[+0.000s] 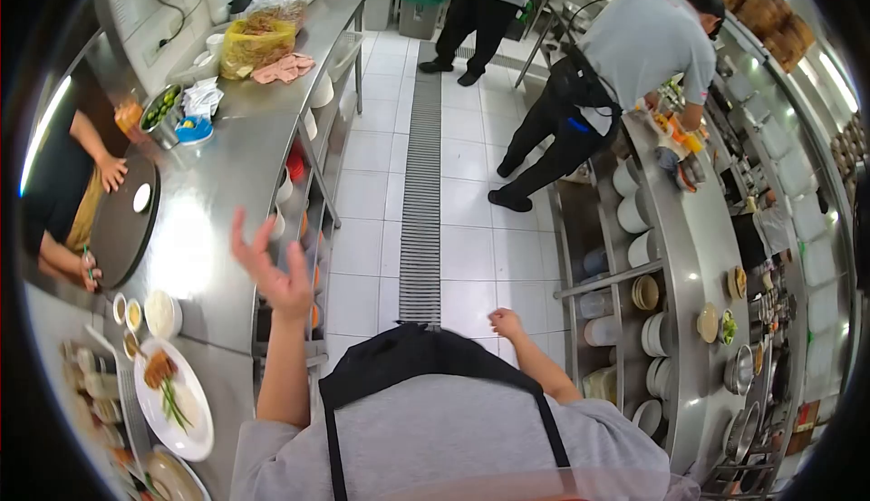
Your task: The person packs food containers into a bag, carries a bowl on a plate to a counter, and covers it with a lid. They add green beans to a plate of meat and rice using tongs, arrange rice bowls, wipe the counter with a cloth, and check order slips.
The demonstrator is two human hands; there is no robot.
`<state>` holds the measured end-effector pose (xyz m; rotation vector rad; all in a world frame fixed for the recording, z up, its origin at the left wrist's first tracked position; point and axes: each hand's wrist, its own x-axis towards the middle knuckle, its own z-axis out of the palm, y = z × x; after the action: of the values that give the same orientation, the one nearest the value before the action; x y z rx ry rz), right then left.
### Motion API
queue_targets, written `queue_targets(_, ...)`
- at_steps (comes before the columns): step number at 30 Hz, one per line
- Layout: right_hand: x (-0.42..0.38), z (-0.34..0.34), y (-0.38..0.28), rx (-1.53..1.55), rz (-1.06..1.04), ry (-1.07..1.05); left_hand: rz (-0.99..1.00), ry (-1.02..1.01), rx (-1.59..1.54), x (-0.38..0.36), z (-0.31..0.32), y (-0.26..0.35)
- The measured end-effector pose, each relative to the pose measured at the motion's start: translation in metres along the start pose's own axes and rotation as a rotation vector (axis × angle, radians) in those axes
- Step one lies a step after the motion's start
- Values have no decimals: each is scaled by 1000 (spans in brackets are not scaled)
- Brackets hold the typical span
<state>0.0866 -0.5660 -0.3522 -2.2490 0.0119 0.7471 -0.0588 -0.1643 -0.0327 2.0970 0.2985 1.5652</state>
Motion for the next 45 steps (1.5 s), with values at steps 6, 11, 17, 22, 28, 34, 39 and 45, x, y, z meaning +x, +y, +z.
queue_targets(6, 67, -36, 38, -327, 460, 169, -70, -852, -118, 50, 152, -81)
queue_targets(11, 194, -58, -30, -254, 387, 354, -402, -1476, 123, 72, 243, -168)
queue_targets(17, 468, -102, -208, -637, -152, 180, -466, -1290, 247, 155, 347, -225)
queue_targets(22, 629, -156, -413, -159, -239, 422, -420, -1407, 220, 180, 462, -300)
queue_targets(28, 740, -232, -493, 731, 92, 478, -165, -1530, 184, 260, 628, -334)
queue_targets(34, 835, -338, -452, 1234, 354, 712, -28, -1658, 16, 317, 758, -328)
queue_targets(39, 921, -434, -393, 1654, 384, 1073, -30, -1701, -32, 304, 847, -343)
queue_targets(45, 1029, -554, -205, 2005, 309, 1722, -204, -1924, 87, 279, 972, -349)
